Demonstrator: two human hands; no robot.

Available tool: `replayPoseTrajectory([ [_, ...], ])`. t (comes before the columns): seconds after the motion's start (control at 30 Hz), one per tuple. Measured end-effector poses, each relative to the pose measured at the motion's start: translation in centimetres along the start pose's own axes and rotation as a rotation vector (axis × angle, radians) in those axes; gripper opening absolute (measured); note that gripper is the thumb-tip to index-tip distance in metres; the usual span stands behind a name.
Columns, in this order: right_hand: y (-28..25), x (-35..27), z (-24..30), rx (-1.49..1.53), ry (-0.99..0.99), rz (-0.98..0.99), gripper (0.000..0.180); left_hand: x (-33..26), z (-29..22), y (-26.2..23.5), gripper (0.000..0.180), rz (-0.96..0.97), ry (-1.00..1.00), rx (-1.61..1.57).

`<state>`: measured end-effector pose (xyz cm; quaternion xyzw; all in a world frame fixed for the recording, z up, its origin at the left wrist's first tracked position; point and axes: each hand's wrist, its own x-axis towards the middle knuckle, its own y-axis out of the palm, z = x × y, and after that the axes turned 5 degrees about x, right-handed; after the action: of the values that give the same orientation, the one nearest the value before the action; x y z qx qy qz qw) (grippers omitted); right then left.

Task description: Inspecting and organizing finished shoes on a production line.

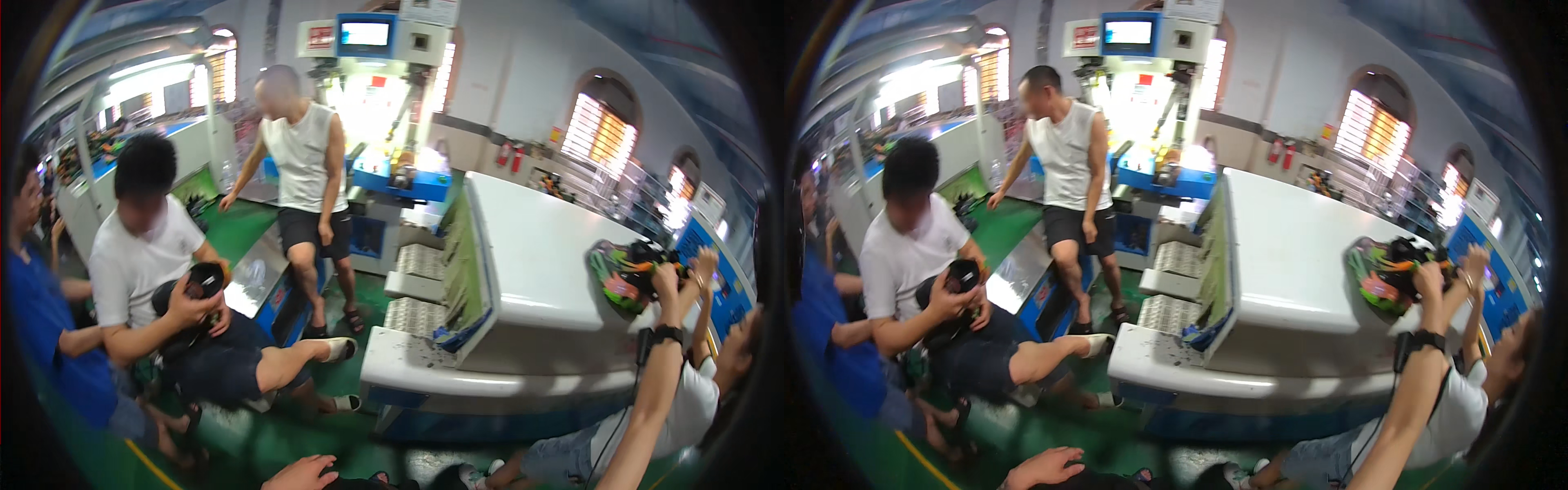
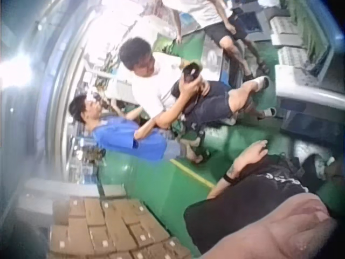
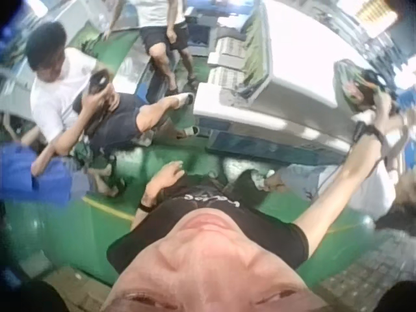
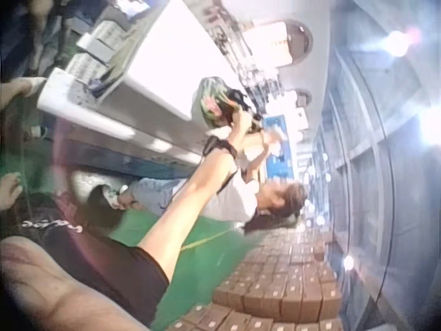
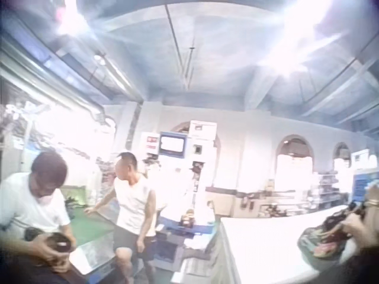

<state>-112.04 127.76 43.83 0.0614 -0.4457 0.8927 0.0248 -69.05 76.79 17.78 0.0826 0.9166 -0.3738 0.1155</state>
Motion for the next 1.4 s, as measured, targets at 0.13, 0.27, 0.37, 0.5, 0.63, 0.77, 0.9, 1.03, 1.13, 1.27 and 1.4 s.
replayPoseTrajectory([
  [0.13, 0.1, -0.1, -1.1, -0.083, -0.060, 0.006, 0.019, -1.1, -0.9, 0.0, 0.049, 0.007, -0.111, -0.020],
  [0.27, -0.1, -0.7, -0.9, -0.164, -0.105, 0.023, 0.018, -2.9, -0.6, 1.1, 0.050, 0.002, -0.151, 0.012],
  [0.37, -0.5, -1.8, 0.5, -0.247, -0.141, 0.005, 0.017, -3.9, -0.2, 1.9, 0.049, 0.048, -0.172, 0.066],
  [0.5, -0.8, -5.7, 4.4, -0.318, -0.271, -0.056, 0.015, -5.3, 0.6, 2.0, 0.049, 0.062, -0.173, 0.027],
  [0.63, 2.8, -12.7, 11.0, -0.245, -0.538, -0.042, 0.014, -7.5, 1.9, 1.6, 0.049, 0.021, -0.187, -0.001],
  [0.77, 15.2, -22.8, 19.8, -0.143, -0.704, 0.144, 0.014, -11.0, 5.0, 1.9, 0.050, -0.037, -0.203, -0.045],
  [0.9, 32.1, -38.8, 25.6, 0.195, -0.858, 0.456, 0.016, -18.6, 10.3, 2.4, 0.048, -0.035, -0.322, -0.060],
  [1.03, 40.2, -50.2, 30.8, 0.244, -1.031, 1.028, 0.024, -29.6, 15.8, 3.1, 0.043, -0.160, -0.668, -0.078],
  [1.13, 43.5, -53.6, 35.0, 0.270, -1.162, 1.404, 0.029, -36.1, 20.8, 5.6, 0.044, -0.115, -0.883, -0.062],
  [1.27, 46.4, -54.7, 38.3, 0.004, -1.212, 1.296, 0.035, -40.0, 29.0, 15.7, 0.043, -0.672, -1.000, -0.494],
  [1.4, 49.0, -55.2, 39.4, -0.150, -1.253, 1.399, 0.039, -42.9, 30.6, 28.2, 0.045, -0.266, -1.185, -0.372],
])
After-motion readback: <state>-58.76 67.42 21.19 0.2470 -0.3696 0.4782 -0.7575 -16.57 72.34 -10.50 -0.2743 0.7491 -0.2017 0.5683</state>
